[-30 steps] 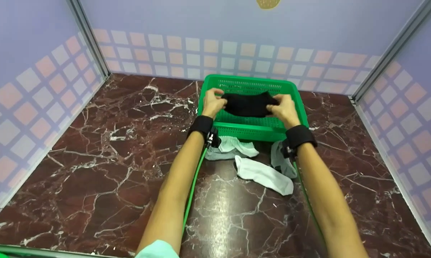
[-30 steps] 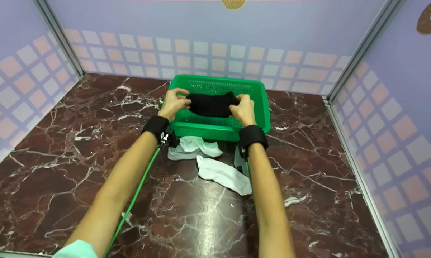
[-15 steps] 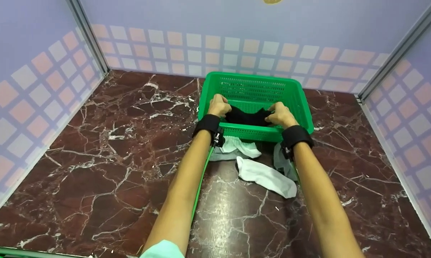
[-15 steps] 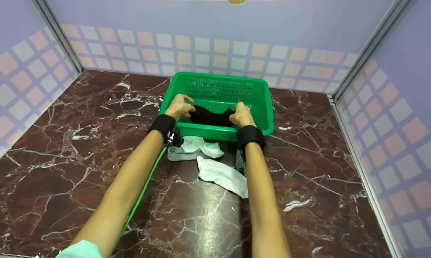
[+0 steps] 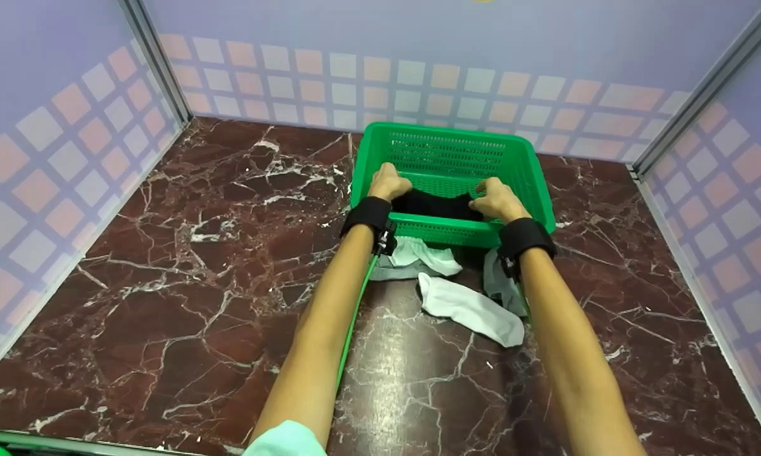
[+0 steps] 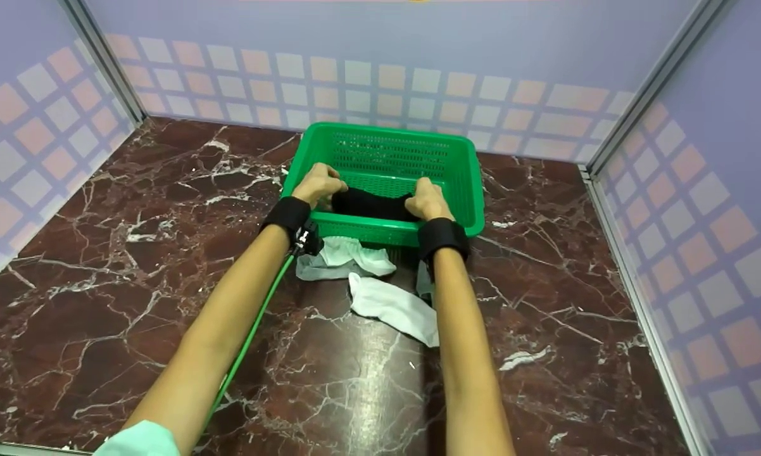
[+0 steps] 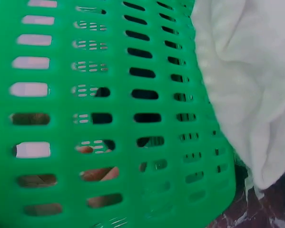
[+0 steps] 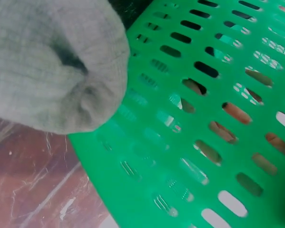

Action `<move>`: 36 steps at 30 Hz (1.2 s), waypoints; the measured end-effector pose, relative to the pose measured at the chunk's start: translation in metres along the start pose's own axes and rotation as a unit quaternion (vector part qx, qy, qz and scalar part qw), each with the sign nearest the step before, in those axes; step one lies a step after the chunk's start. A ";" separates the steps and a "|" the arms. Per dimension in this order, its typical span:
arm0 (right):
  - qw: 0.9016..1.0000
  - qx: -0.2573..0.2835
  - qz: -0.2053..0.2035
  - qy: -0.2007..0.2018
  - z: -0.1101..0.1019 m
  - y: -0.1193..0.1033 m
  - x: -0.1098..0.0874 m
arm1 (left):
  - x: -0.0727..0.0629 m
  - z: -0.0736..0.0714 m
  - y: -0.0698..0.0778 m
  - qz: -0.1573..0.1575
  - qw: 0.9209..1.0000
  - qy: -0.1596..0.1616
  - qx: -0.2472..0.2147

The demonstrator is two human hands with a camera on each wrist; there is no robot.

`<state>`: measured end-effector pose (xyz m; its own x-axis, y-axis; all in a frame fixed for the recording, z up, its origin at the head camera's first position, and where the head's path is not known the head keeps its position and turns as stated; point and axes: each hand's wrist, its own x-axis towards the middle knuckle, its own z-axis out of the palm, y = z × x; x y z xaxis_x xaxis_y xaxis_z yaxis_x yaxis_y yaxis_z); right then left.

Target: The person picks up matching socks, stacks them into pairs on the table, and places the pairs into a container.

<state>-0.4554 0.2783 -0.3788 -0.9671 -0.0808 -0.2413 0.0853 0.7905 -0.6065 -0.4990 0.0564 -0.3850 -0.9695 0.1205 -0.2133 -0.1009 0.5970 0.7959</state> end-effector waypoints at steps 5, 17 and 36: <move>1.000 -0.030 -0.007 0.004 -0.005 -0.009 -0.008 | -0.012 -0.006 0.008 0.020 0.997 0.012 0.080; 0.962 -0.033 -0.241 0.124 -0.016 -0.038 -0.063 | -0.085 -0.010 0.049 0.253 0.942 -0.006 0.220; 0.924 -0.112 -0.328 0.161 0.035 0.044 -0.142 | -0.122 0.107 0.021 0.362 0.892 -0.050 0.267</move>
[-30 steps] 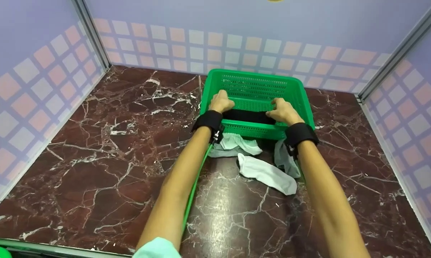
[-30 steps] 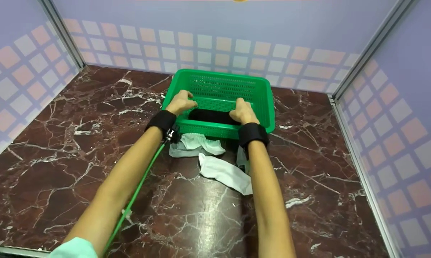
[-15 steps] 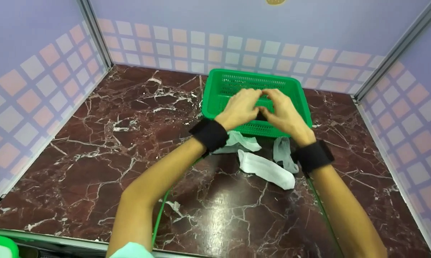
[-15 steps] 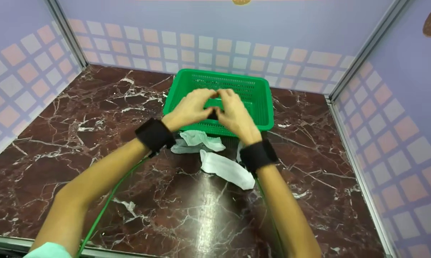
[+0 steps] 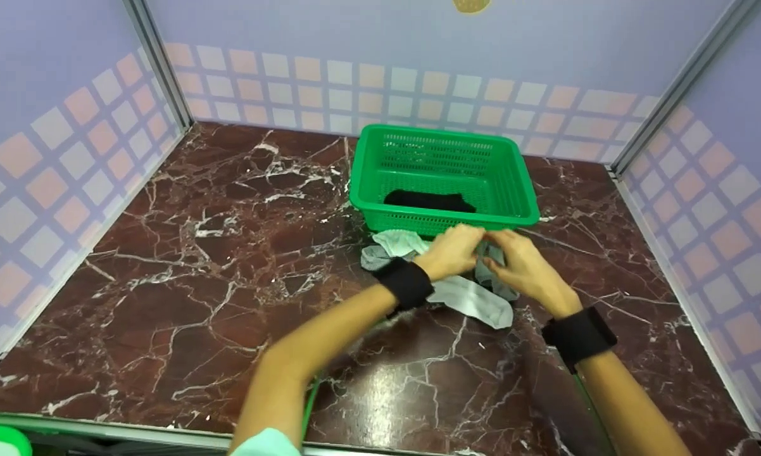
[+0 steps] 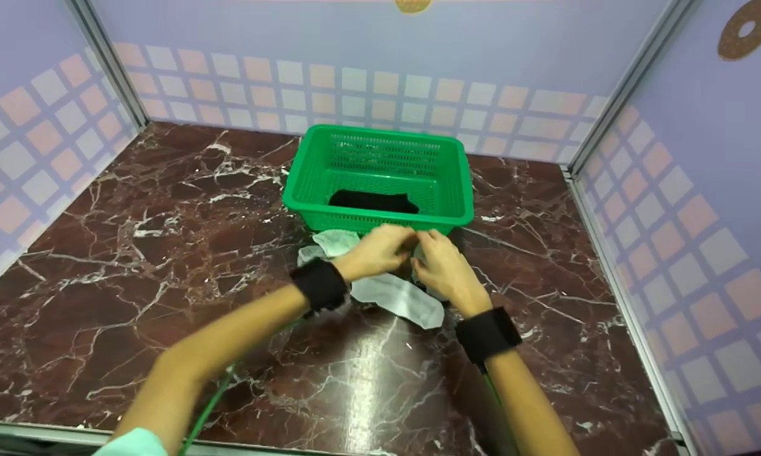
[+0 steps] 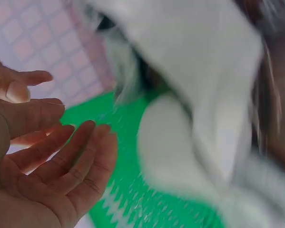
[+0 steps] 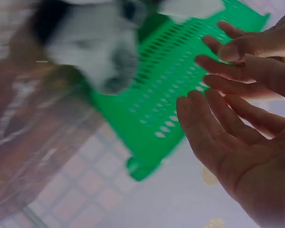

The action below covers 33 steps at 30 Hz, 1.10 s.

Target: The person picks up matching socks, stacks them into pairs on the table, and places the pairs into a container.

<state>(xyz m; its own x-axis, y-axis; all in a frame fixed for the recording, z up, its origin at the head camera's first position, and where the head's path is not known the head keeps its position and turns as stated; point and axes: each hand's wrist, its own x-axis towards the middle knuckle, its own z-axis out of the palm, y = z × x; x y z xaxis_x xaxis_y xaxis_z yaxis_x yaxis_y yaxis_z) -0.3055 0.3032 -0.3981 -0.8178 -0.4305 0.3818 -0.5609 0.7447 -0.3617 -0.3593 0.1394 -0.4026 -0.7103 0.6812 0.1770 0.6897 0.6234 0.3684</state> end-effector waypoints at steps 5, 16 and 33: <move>0.998 -0.027 0.046 -0.020 0.023 0.020 -0.020 | 0.010 0.036 -0.003 0.010 0.997 -0.017 0.077; 0.993 -0.072 0.067 -0.057 0.038 0.022 -0.035 | 0.016 0.053 -0.005 0.039 0.987 -0.055 0.145; 0.987 -0.111 0.110 0.025 0.034 0.029 -0.043 | 0.022 0.030 0.002 0.023 0.999 0.014 0.042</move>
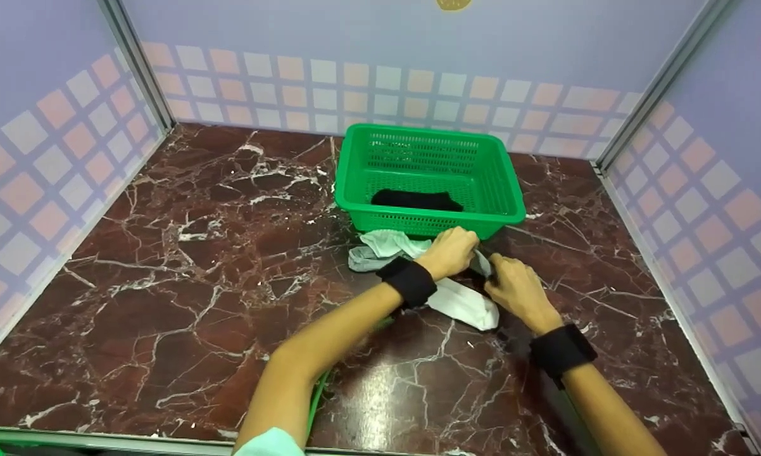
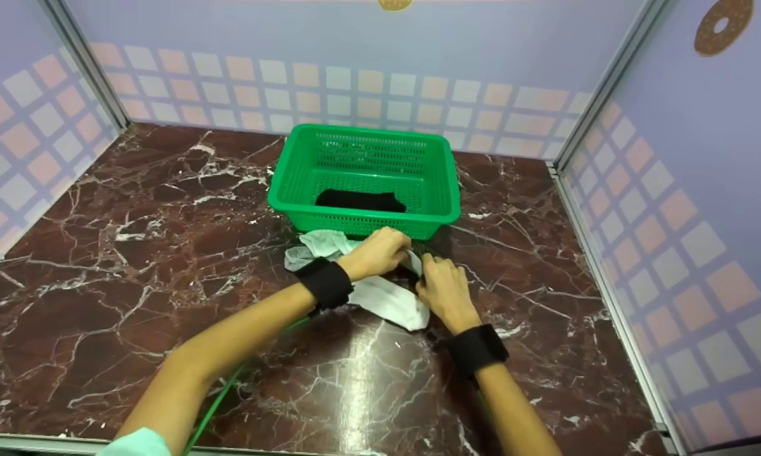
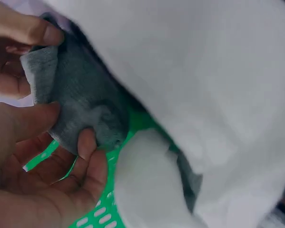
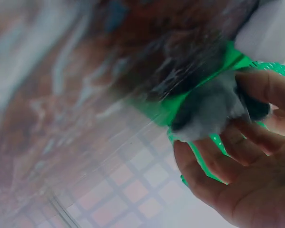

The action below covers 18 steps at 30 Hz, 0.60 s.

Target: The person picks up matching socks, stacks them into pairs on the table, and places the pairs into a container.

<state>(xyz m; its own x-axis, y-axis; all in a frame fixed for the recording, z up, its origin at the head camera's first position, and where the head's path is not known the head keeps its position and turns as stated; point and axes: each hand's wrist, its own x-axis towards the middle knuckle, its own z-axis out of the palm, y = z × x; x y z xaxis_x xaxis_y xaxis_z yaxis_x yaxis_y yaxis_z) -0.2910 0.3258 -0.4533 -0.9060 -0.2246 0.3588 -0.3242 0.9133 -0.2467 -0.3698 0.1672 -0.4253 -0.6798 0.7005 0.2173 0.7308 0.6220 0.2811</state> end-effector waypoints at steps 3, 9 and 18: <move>1.000 0.022 -0.003 0.020 -0.004 0.002 -0.001 | -0.003 -0.008 -0.001 -0.004 1.000 0.000 -0.029; 0.998 0.033 -0.025 0.053 -0.014 -0.006 -0.001 | -0.017 -0.024 -0.003 0.015 0.994 -0.002 -0.111; 0.977 0.160 -0.121 0.068 -0.038 -0.041 -0.004 | -0.074 -0.062 -0.017 0.009 0.976 -0.033 -0.213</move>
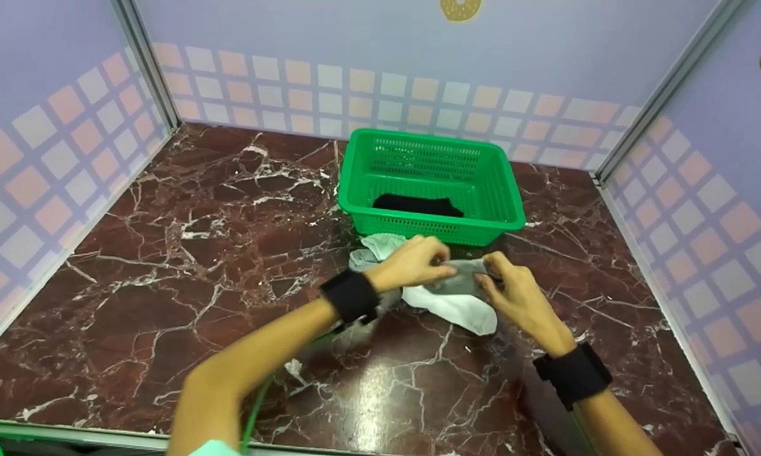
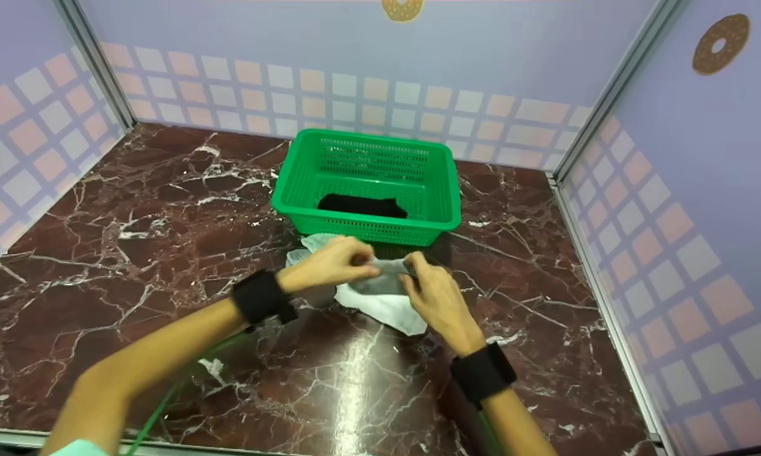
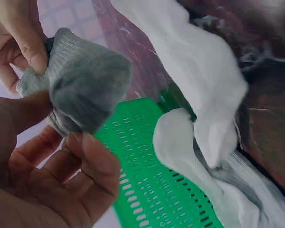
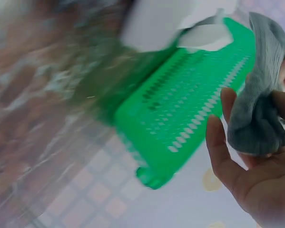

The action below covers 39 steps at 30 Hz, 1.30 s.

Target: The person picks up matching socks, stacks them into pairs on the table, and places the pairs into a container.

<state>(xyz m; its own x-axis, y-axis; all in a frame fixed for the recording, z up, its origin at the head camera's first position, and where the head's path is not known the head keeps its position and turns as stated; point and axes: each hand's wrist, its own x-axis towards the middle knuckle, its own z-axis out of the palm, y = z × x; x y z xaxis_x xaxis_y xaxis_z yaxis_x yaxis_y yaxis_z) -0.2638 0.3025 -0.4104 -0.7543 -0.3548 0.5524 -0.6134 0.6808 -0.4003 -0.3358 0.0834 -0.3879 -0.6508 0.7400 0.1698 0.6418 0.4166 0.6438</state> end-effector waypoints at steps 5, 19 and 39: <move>0.997 0.076 -0.011 -0.018 0.000 -0.021 0.001 | -0.036 -0.020 0.001 0.021 0.999 -0.011 -0.046; 0.976 0.205 -0.075 -0.005 -0.004 -0.072 0.002 | -0.113 -0.023 0.014 0.007 0.937 0.134 -0.323; 0.948 0.257 0.022 -0.185 0.016 -0.068 -0.017 | -0.161 0.003 -0.011 -0.136 0.878 0.082 -0.451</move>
<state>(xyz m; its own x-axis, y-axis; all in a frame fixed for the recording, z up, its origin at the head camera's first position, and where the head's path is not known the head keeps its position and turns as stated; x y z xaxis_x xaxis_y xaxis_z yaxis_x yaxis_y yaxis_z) -0.2129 0.2516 -0.4042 -0.7541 -0.5989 0.2698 -0.5403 0.3320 -0.7732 -0.2369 -0.0382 -0.4245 -0.8269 0.5619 -0.0240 -0.0812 -0.0770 0.9937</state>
